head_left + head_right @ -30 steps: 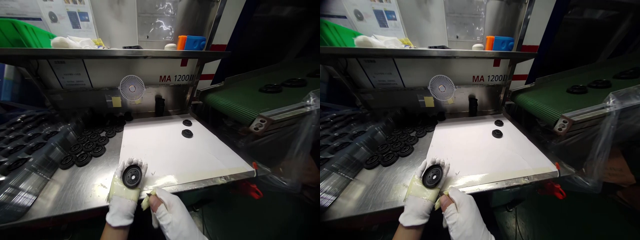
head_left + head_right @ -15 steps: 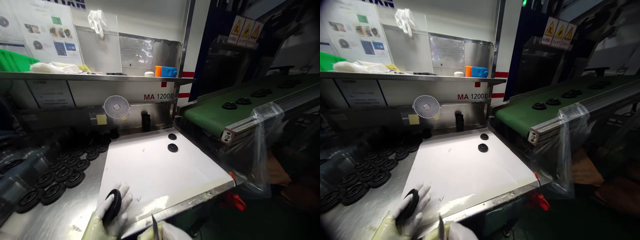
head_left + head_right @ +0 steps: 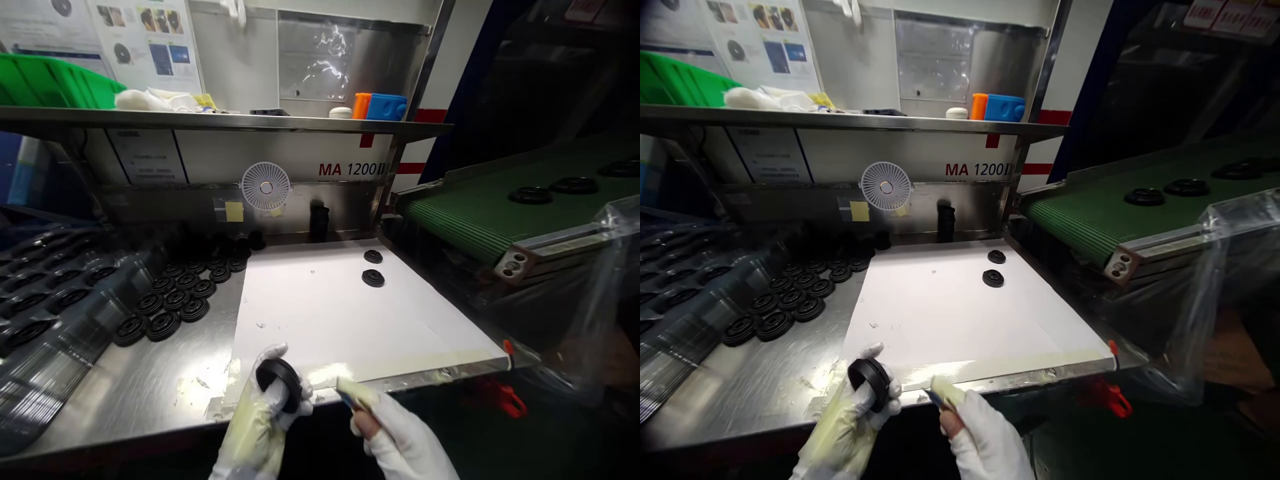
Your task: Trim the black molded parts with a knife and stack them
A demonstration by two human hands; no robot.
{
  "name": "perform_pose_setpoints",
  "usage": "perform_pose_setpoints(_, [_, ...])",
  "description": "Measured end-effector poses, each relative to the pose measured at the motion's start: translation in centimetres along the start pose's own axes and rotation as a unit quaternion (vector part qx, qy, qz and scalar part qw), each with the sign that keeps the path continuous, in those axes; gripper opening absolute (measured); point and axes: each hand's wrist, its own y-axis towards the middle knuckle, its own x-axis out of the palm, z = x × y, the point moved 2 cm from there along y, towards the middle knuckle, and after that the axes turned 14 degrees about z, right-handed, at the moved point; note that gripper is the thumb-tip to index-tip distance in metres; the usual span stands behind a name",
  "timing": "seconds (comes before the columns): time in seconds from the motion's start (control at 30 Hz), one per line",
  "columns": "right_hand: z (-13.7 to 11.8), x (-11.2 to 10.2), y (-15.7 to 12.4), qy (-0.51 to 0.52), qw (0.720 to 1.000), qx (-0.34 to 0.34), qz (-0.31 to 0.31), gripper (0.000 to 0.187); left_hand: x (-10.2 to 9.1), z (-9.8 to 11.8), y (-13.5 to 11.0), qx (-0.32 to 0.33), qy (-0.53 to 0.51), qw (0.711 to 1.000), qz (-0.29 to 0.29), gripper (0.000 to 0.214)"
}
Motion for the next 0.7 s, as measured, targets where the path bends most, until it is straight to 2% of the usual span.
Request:
perform_pose_setpoints(0.13, [-3.4, 0.6, 1.8, -0.012, 0.989, -0.14, 0.054, 0.027, -0.5, -0.5, 0.2, -0.019, -0.056, 0.998, 0.016, 0.031])
perform_pose_setpoints(0.2, [-4.5, 1.4, 2.0, 0.0, 0.982, -0.18, 0.057, 0.022, -0.7, -0.5, 0.2, -0.033, -0.07, 0.997, 0.03, 0.023])
perform_pose_setpoints(0.27, [-5.3, 2.1, 2.0, 0.021, 0.981, -0.186, 0.046, 0.022, -0.8, -0.4, -0.1, -0.052, -0.074, 0.994, 0.053, 0.021])
perform_pose_setpoints(0.47, [-6.5, 2.4, 1.7, 0.053, 0.981, -0.188, 0.024, 0.024, -1.1, -0.4, -0.7, -0.076, -0.07, 0.991, 0.085, 0.048])
perform_pose_setpoints(0.6, [-6.6, 2.3, 1.3, 0.041, 0.977, -0.207, 0.031, 0.026, -1.9, -0.7, -0.2, -0.038, -0.026, 0.997, 0.062, 0.049])
perform_pose_setpoints(0.7, [-6.5, 2.3, 1.1, 0.011, 0.973, -0.226, 0.046, 0.025, -2.2, -0.9, 0.2, -0.03, -0.016, 0.999, 0.039, 0.042])
